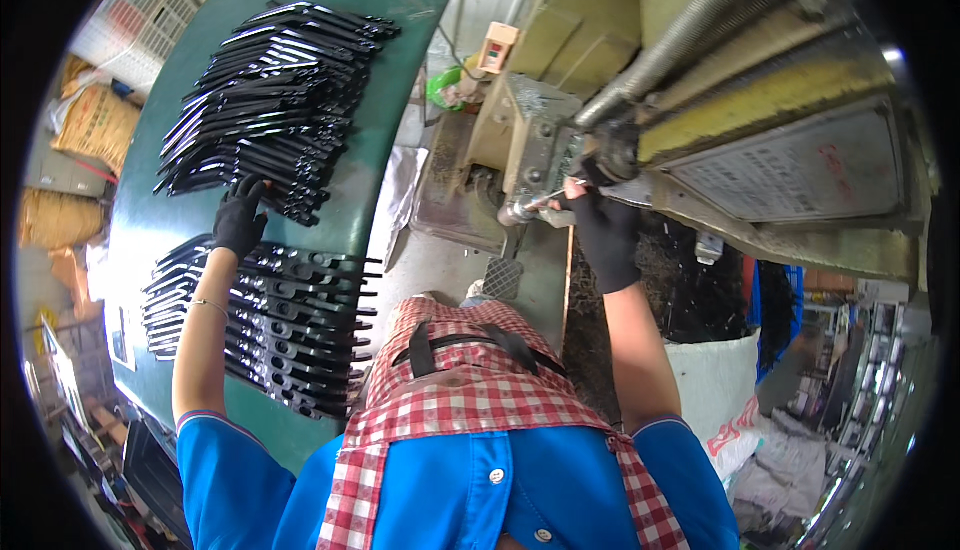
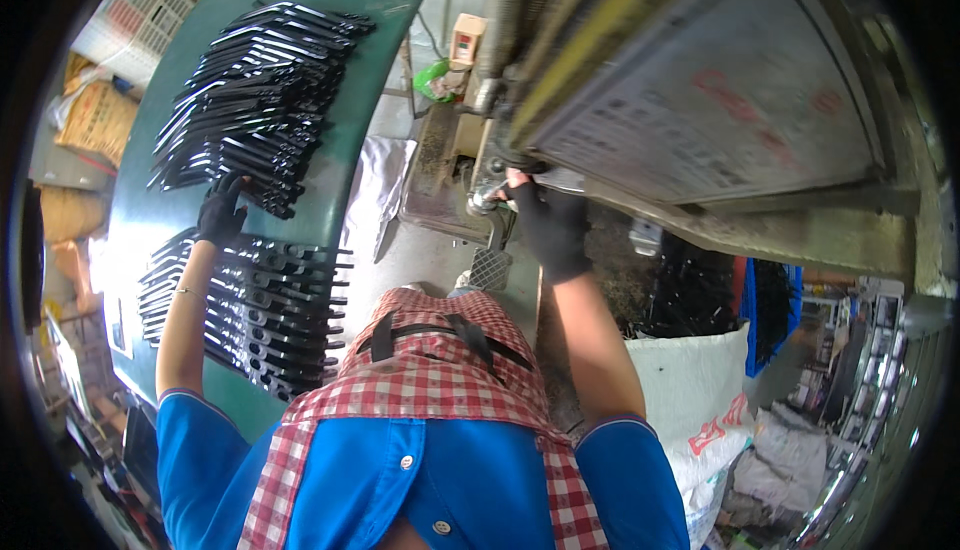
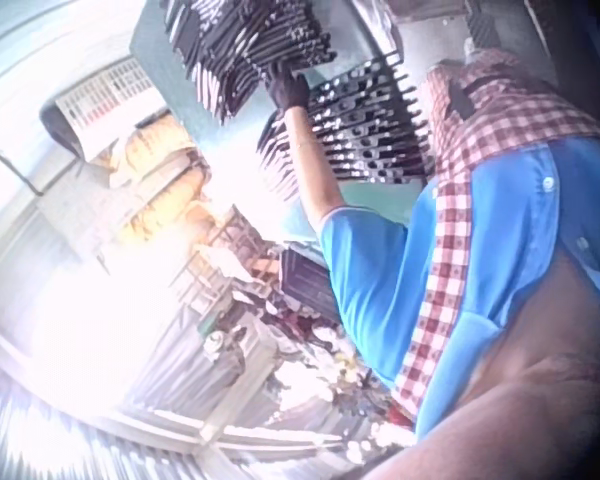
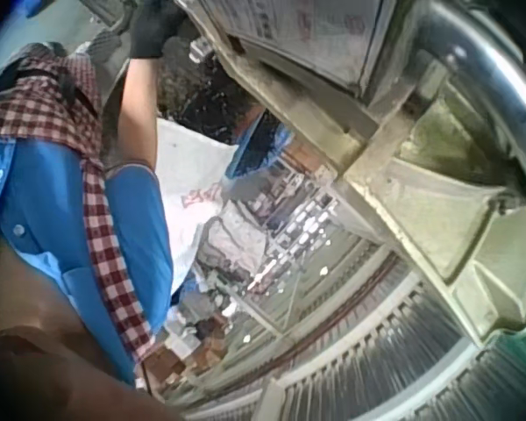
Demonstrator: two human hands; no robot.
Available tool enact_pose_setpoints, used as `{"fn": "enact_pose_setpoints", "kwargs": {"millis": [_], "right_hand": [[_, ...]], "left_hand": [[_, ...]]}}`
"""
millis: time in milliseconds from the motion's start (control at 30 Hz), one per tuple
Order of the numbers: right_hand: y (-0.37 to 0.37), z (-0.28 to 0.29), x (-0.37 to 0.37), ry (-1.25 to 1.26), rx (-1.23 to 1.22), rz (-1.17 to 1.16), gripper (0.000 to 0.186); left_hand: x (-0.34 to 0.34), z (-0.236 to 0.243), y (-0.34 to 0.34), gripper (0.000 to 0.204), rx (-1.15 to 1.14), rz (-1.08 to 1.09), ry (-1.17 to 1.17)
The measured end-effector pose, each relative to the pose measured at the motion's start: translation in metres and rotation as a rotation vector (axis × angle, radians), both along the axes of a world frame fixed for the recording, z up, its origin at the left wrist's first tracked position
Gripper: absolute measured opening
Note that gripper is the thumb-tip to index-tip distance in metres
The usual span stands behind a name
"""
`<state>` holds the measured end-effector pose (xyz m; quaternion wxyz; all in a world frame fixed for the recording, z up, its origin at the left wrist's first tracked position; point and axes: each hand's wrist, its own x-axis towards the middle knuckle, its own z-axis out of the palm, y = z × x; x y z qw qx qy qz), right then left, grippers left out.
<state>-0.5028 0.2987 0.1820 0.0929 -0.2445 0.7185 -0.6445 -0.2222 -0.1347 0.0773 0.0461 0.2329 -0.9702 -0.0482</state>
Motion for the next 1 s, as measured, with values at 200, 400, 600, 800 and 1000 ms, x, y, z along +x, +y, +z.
{"fn": "enact_pose_setpoints", "kwargs": {"millis": [200, 400, 600, 800, 1000], "right_hand": [[0.034, -0.021, -0.031, -0.425, -0.065, 0.213, 0.025], [0.176, -0.119, -0.162, 0.373, 1.233, -0.456, 0.026], [0.233, -0.147, -0.170, 0.158, 1.412, -0.404, 0.027], [0.199, -0.097, -0.108, 0.053, 0.547, -0.365, 0.028], [0.082, 0.005, 0.022, -0.438, -0.384, -0.066, 0.028]], "left_hand": [[-0.013, -0.019, -0.003, 0.038, -0.021, 0.000, -0.111], [-0.003, 0.001, 0.010, 0.017, 0.043, -0.110, 0.047], [-0.022, 0.025, 0.016, 0.009, -0.181, -0.229, 0.253], [-0.081, 0.074, 0.072, 0.024, -0.070, -0.449, 0.337], [-0.132, 0.126, 0.194, 0.026, 0.253, -0.663, 0.246]]}}
